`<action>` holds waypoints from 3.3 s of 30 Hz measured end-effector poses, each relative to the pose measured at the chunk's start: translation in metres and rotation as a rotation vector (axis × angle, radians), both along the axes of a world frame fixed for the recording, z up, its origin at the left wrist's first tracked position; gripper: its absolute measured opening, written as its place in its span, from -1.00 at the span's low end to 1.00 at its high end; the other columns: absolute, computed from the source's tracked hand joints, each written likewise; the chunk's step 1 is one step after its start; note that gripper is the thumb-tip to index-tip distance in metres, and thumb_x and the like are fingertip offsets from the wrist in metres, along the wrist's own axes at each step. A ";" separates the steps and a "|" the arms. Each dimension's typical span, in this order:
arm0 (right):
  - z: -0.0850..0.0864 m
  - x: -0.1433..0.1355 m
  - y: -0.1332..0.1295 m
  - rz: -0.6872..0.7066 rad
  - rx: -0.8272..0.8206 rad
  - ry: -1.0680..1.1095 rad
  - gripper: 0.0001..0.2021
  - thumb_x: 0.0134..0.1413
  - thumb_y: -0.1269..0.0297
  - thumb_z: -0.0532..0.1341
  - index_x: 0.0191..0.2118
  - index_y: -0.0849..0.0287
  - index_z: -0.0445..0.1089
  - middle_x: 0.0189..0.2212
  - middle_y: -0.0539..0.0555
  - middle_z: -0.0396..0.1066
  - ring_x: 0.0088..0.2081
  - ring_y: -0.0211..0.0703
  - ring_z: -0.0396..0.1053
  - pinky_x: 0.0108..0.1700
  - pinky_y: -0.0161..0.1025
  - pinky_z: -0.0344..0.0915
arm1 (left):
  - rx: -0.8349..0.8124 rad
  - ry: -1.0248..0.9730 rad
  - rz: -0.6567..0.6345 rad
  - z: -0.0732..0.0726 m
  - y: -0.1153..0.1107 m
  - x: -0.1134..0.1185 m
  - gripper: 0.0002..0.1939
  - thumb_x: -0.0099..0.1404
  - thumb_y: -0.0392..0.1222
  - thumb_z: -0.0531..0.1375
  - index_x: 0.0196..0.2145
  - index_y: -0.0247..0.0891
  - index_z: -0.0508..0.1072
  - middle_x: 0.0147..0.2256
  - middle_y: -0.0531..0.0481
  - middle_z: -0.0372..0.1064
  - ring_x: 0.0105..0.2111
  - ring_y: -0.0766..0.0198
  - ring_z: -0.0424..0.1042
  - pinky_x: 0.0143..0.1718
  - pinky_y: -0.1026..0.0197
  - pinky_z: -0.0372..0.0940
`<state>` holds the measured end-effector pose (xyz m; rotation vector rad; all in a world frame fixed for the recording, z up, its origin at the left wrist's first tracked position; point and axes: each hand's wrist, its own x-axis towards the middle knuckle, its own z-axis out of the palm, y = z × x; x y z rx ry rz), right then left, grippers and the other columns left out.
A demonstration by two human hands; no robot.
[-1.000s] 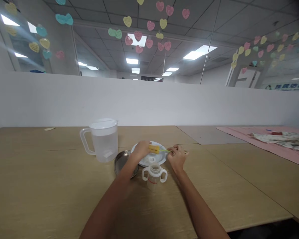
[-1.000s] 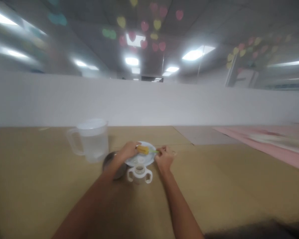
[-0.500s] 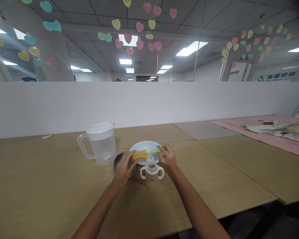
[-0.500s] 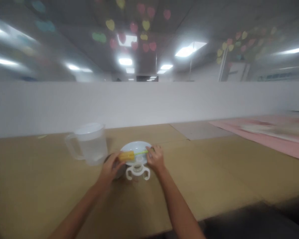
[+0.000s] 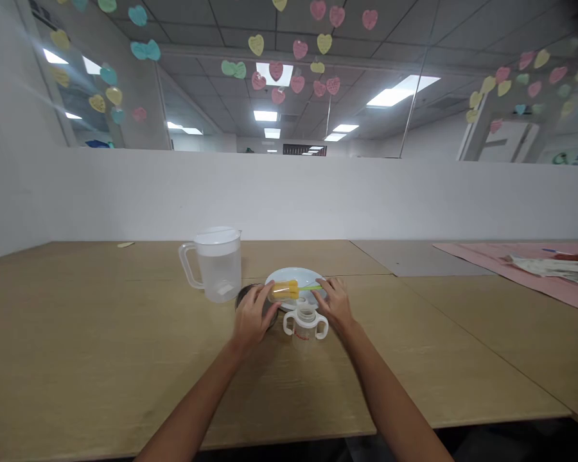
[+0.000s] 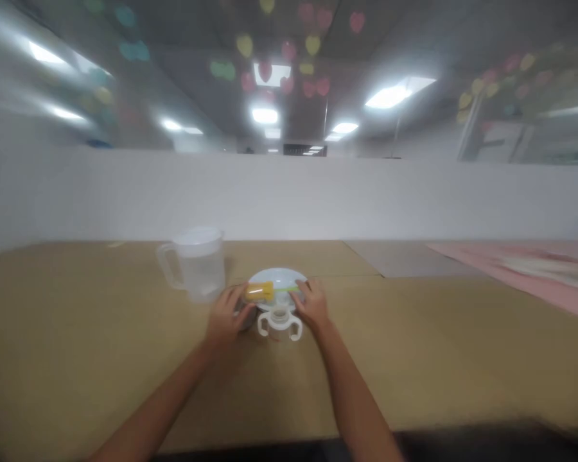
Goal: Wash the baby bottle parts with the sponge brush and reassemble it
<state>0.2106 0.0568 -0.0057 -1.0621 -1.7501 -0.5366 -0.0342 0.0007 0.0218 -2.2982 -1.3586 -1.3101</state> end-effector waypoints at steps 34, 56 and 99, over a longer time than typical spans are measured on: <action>-0.006 0.000 0.006 -0.211 -0.025 0.137 -0.75 0.09 0.11 0.08 -0.33 0.21 0.29 -0.44 0.10 0.39 -0.36 -0.13 0.27 -0.21 -0.22 0.06 | -0.330 0.055 0.213 -0.009 0.032 -0.043 -0.71 0.15 -0.39 0.10 -0.14 -0.24 0.34 -0.13 -0.09 0.39 -0.10 0.16 0.33 -0.07 0.16 0.18; 0.011 0.012 -0.015 -0.350 0.163 -0.014 -0.82 -0.04 0.33 0.11 -0.57 0.18 0.37 -0.64 0.01 0.31 -0.50 -0.24 0.17 -0.27 -0.21 -0.08 | 0.059 0.079 0.030 -0.009 0.020 -0.018 -0.73 0.34 -0.21 -0.07 -0.17 -0.24 0.40 -0.13 -0.06 0.41 -0.08 0.18 0.32 -0.01 0.06 0.18; 0.020 -0.002 -0.025 -0.244 0.129 0.121 -0.82 -0.08 0.39 0.05 -0.62 0.19 0.25 -0.68 -0.02 0.26 -0.55 -0.28 0.13 -0.31 -0.23 -0.07 | 0.003 -0.128 -0.187 -0.005 -0.003 0.020 -0.70 0.33 -0.17 -0.04 -0.01 -0.19 0.28 -0.06 -0.09 0.29 -0.01 0.21 0.26 0.05 0.13 0.15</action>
